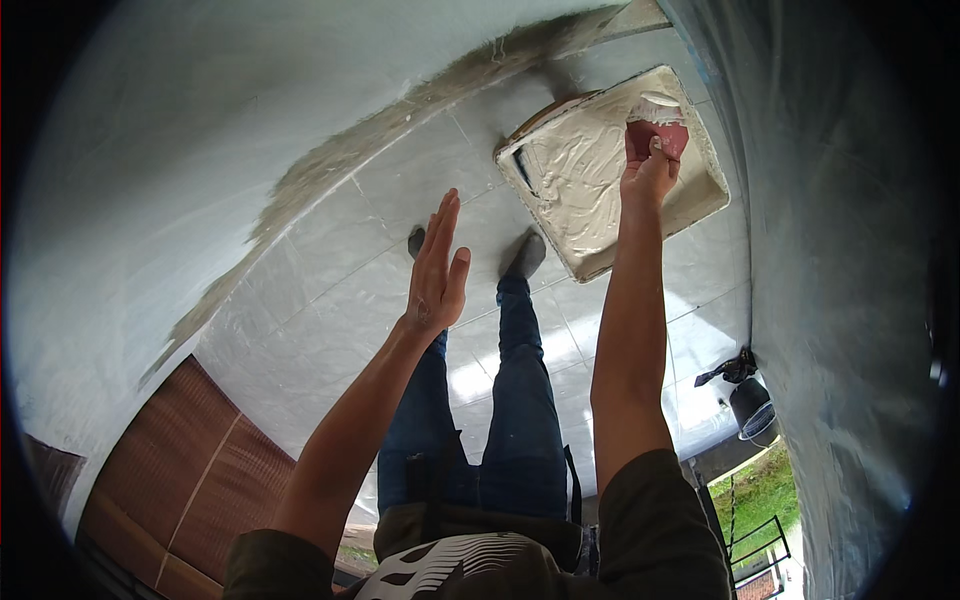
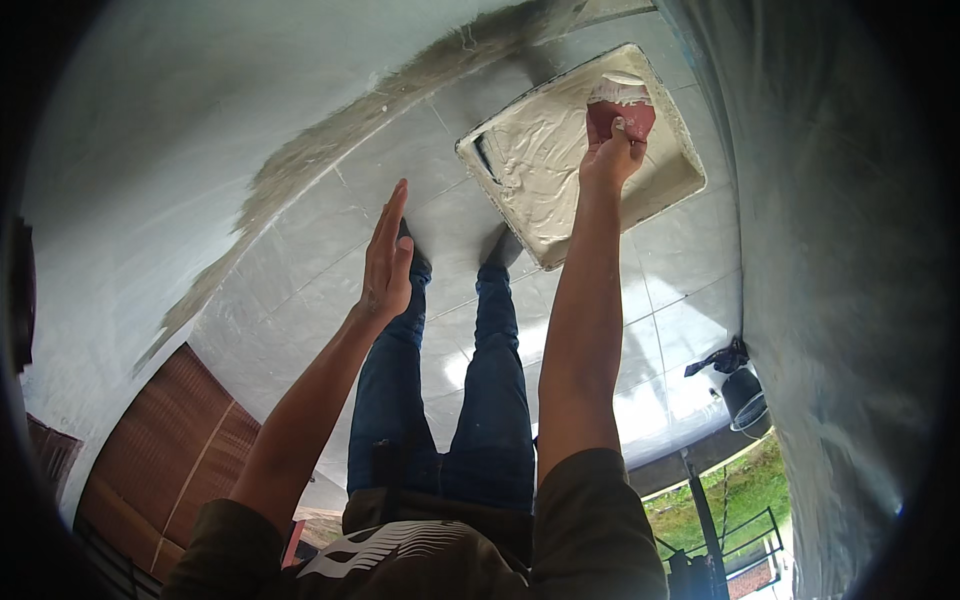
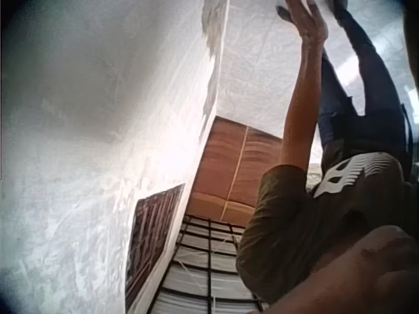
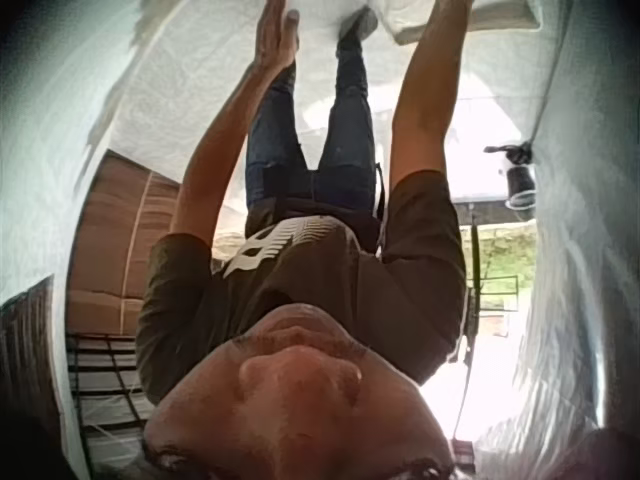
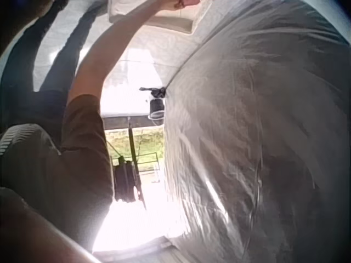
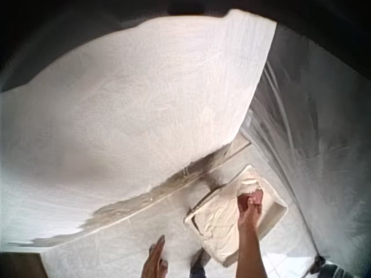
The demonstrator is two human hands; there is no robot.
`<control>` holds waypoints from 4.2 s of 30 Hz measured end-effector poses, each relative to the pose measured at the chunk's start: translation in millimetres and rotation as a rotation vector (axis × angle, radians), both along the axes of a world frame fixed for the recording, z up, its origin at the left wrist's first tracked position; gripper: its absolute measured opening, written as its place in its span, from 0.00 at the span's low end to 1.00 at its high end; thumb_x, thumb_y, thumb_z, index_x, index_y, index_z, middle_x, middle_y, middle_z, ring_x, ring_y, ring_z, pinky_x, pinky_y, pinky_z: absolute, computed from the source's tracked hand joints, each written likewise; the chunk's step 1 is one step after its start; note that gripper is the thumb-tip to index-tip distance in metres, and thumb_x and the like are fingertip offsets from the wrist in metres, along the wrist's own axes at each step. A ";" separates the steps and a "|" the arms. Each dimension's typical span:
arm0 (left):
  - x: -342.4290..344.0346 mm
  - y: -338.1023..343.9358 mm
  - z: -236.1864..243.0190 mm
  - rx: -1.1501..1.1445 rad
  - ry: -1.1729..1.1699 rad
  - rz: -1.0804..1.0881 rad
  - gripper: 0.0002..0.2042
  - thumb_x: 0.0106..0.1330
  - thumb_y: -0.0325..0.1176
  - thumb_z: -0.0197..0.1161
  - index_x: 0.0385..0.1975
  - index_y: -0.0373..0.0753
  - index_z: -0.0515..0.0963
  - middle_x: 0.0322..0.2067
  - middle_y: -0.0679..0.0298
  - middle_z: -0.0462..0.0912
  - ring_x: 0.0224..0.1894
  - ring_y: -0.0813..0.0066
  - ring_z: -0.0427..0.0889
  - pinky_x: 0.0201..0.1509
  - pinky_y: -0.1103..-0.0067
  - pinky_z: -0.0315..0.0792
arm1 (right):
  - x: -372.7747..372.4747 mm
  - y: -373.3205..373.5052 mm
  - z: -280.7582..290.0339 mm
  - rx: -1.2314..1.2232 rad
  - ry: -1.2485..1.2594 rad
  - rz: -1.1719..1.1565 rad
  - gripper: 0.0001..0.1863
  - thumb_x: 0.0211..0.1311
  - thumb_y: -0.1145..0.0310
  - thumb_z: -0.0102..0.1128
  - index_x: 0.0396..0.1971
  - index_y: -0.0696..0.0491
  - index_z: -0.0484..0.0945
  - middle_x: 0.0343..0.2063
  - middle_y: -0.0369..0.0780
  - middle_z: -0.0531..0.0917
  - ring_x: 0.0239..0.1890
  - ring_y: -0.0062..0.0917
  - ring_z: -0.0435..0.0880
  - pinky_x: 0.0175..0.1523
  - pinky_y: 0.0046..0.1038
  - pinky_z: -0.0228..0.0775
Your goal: The person applies putty to a damaged exterior wall using a putty knife, taking the putty from a filler tray and spreading it onto the wall.
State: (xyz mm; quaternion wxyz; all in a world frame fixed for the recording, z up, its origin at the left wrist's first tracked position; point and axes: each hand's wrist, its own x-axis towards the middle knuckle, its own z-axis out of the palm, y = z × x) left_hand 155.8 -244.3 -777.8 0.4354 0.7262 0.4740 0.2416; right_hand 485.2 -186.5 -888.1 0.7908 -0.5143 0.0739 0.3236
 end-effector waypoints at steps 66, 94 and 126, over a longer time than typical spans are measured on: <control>-57.4 242.1 744.6 1.652 -0.501 -0.071 0.32 0.75 0.44 0.41 0.73 0.28 0.54 0.74 0.44 0.56 0.77 0.46 0.54 0.78 0.54 0.46 | -209.5 126.8 798.3 1.146 -0.550 0.704 0.17 0.70 0.75 0.59 0.56 0.60 0.69 0.47 0.43 0.83 0.44 0.26 0.88 0.47 0.29 0.88; -35.5 276.9 773.0 1.856 -0.211 0.143 0.32 0.72 0.42 0.47 0.69 0.24 0.60 0.70 0.40 0.62 0.74 0.46 0.60 0.77 0.55 0.52 | -169.4 242.1 1038.4 0.598 -2.151 -0.909 0.26 0.55 0.78 0.62 0.57 0.54 0.78 0.56 0.43 0.82 0.60 0.42 0.80 0.59 0.38 0.76; -34.8 275.2 774.7 1.823 -0.172 0.139 0.32 0.72 0.42 0.48 0.70 0.25 0.59 0.70 0.41 0.62 0.74 0.47 0.60 0.77 0.56 0.52 | -174.6 230.7 987.7 0.441 -2.255 -0.812 0.27 0.56 0.77 0.58 0.59 0.61 0.74 0.58 0.51 0.79 0.59 0.51 0.79 0.56 0.42 0.78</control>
